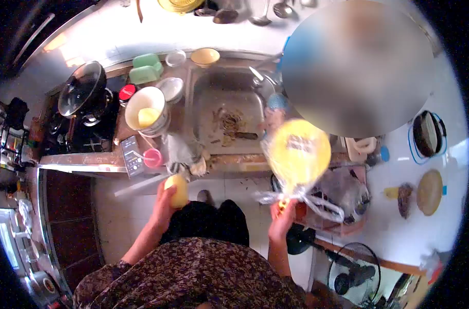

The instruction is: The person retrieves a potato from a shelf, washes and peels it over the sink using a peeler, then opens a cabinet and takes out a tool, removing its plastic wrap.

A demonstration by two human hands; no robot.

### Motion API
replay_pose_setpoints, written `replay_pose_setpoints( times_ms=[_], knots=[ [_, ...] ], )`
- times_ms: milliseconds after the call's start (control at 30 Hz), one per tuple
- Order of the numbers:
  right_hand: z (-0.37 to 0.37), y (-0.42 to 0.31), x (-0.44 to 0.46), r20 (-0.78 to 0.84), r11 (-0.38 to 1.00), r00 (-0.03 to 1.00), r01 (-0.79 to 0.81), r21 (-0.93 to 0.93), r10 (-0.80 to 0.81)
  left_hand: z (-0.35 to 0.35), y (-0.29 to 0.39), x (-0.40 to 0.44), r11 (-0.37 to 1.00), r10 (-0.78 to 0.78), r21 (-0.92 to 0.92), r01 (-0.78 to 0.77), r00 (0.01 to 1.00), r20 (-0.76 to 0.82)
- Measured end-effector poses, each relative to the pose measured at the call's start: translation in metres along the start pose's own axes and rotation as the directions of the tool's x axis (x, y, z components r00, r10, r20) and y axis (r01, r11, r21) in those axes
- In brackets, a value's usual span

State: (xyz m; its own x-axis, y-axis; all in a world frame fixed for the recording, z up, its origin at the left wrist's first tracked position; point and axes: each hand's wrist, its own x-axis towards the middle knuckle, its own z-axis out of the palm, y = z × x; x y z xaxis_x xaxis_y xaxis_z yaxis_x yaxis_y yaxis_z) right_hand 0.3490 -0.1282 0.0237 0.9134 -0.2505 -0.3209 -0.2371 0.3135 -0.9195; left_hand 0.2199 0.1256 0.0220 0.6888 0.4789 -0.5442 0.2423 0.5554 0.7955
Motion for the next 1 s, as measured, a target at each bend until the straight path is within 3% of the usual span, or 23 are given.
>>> replay_pose_setpoints(
  times_ms=[100,200,233,267,300,367,400,433,467,567,633,700,767,800,833,867,933,967,1000],
  knots=[
    [-0.014,0.005,0.012,0.019,0.995,0.997,0.076,-0.065,-0.075,0.020,0.030,0.018,0.999,-0.001,-0.052,0.003,0.999,0.044],
    [-0.026,0.015,0.029,0.059,0.993,0.996,0.075,-0.092,-0.070,0.026,0.057,0.037,0.998,0.047,0.040,-0.049,0.998,0.036],
    [-0.020,0.015,0.028,0.065,0.994,0.996,0.063,-0.095,-0.057,0.023,0.062,0.046,0.900,0.362,0.241,-0.362,0.931,0.048],
    [-0.013,0.012,0.027,0.049,0.995,0.998,0.030,-0.099,-0.025,0.022,0.070,0.056,0.667,0.628,0.420,-0.616,0.767,0.129],
    [-0.007,0.011,0.027,0.032,0.995,0.999,-0.003,-0.102,0.006,0.021,0.100,0.055,0.592,0.662,0.486,-0.642,0.732,0.160],
    [-0.003,0.012,0.032,0.084,0.989,0.996,-0.015,-0.144,0.027,0.014,0.149,0.065,0.383,0.716,0.760,-0.526,0.688,0.115],
    [0.000,0.011,0.035,0.109,0.990,0.992,-0.047,-0.129,0.062,0.014,0.174,0.069,0.407,0.671,0.805,-0.432,0.739,0.057],
    [0.003,0.010,0.036,0.134,0.990,0.986,-0.082,-0.118,0.097,0.001,0.188,0.091,0.300,0.672,0.879,-0.372,0.736,0.082],
    [0.008,0.009,0.038,0.143,0.989,0.984,-0.090,-0.117,0.107,-0.007,0.198,0.110,0.282,0.631,0.919,-0.275,0.775,0.038],
    [0.030,0.000,0.051,0.123,0.978,0.974,-0.176,-0.108,0.189,-0.017,0.208,0.150,0.339,0.582,0.919,-0.200,0.812,-0.038],
    [0.043,-0.006,0.057,0.179,0.982,0.982,-0.020,-0.189,0.055,-0.017,0.204,0.169,0.319,0.515,0.948,-0.008,0.841,-0.167],
    [0.035,-0.004,0.074,0.193,0.962,0.981,0.025,-0.271,0.029,-0.015,0.202,0.178,0.281,0.496,0.960,0.003,0.856,-0.147],
    [0.014,0.012,0.100,0.175,0.929,0.985,0.061,-0.364,0.004,-0.011,0.197,0.186,0.118,0.512,0.987,0.108,0.845,-0.154],
    [0.003,0.031,0.121,0.370,0.492,0.772,0.621,-0.610,-0.516,-0.007,0.195,0.189,0.055,0.517,0.988,0.142,0.843,-0.150],
    [-0.009,0.036,0.133,0.669,-0.247,0.307,0.762,-0.599,-0.677,-0.004,0.195,0.191,-0.012,0.521,0.985,0.170,0.842,-0.139],
    [-0.007,0.030,0.128,0.650,-0.029,0.475,0.794,-0.607,-0.593,-0.001,0.194,0.191,-0.043,0.527,0.985,0.166,0.842,-0.119],
    [-0.002,0.016,0.117,0.540,0.396,0.760,0.650,-0.649,-0.362,0.000,0.194,0.194,-0.076,0.524,0.987,0.140,0.848,-0.080],
    [0.001,0.019,0.117,0.459,0.693,0.863,0.462,-0.553,-0.210,-0.003,0.193,0.198,-0.077,0.511,0.990,0.114,0.858,-0.059],
    [0.004,0.021,0.118,0.354,0.925,0.934,0.171,-0.340,-0.043,-0.007,0.194,0.200,-0.068,0.495,0.996,0.052,0.869,-0.012]
  ],
)
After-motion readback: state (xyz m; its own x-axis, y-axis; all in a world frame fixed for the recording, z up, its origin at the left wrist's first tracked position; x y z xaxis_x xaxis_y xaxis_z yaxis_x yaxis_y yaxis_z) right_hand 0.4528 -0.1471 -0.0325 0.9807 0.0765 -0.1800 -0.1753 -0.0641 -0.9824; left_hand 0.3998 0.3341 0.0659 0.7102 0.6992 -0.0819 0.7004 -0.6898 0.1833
